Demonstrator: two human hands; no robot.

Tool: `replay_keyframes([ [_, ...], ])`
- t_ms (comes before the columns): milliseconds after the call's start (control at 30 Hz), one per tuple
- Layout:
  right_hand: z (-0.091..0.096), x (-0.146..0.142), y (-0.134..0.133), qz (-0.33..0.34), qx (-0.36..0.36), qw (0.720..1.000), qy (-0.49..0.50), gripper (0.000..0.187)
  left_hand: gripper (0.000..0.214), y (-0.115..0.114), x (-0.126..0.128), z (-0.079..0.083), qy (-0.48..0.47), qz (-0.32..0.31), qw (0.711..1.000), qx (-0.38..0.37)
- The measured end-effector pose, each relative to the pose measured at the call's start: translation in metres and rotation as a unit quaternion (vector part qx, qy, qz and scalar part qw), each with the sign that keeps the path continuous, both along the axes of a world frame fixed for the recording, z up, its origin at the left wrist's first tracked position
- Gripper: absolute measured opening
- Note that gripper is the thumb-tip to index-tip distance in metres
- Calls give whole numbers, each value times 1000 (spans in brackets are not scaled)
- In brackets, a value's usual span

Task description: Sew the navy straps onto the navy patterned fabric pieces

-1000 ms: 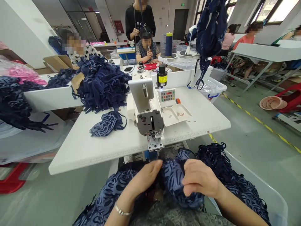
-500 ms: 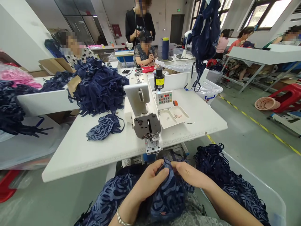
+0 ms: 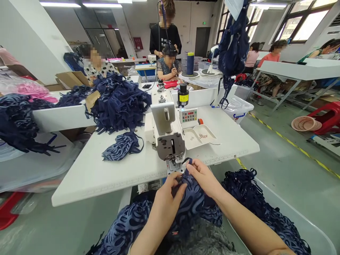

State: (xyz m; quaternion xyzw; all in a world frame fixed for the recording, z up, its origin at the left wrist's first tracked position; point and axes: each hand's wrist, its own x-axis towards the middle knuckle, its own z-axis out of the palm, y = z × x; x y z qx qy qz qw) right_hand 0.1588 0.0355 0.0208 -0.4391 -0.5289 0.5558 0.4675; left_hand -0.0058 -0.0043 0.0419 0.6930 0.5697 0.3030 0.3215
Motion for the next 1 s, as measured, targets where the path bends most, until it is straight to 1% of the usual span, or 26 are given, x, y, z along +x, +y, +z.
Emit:
replay_keyframes([
  [33, 0, -2, 7, -5, 6, 1000, -8, 32, 28, 0, -2, -3, 25, 3, 999, 45],
  [67, -1, -5, 13, -7, 14, 1000, -22, 31, 28, 1, -5, -6, 56, -9, 994, 96],
  [100, -2, -8, 20, -7, 26, 999, -40, 28, 31, 2, -9, -10, 92, -34, 984, 148],
  [167, -3, -14, 33, -3, 65, 994, -84, 22, 45, 3, -17, -18, 182, -86, 952, 232],
  [233, -2, -19, 44, -8, 117, 984, -134, 17, 58, 3, -25, -26, 267, -104, 918, 273],
  [267, -1, -21, 49, -11, 142, 977, -158, 16, 61, 4, -28, -31, 298, -103, 906, 283],
  [333, 1, -24, 55, -17, 182, 964, -194, 15, 61, 4, -31, -38, 334, -94, 890, 295],
  [400, 2, -27, 60, -19, 207, 955, -210, 15, 59, 5, -29, -44, 349, -88, 884, 299],
  [500, 1, -29, 65, -18, 224, 952, -207, 21, 60, 5, -22, -52, 348, -69, 889, 289],
  [600, -2, -29, 69, -12, 220, 952, -211, 24, 65, 5, -13, -57, 335, -50, 895, 292],
  [667, -3, -29, 71, -12, 216, 951, -222, 24, 66, 6, -10, -59, 334, -47, 895, 293],
  [767, -5, -29, 75, -8, 219, 950, -221, 29, 63, 7, -6, -61, 338, -45, 893, 294],
  [1000, -10, -28, 80, 4, 228, 949, -217, 36, 60, 7, -2, -59, 346, -40, 890, 295],
])
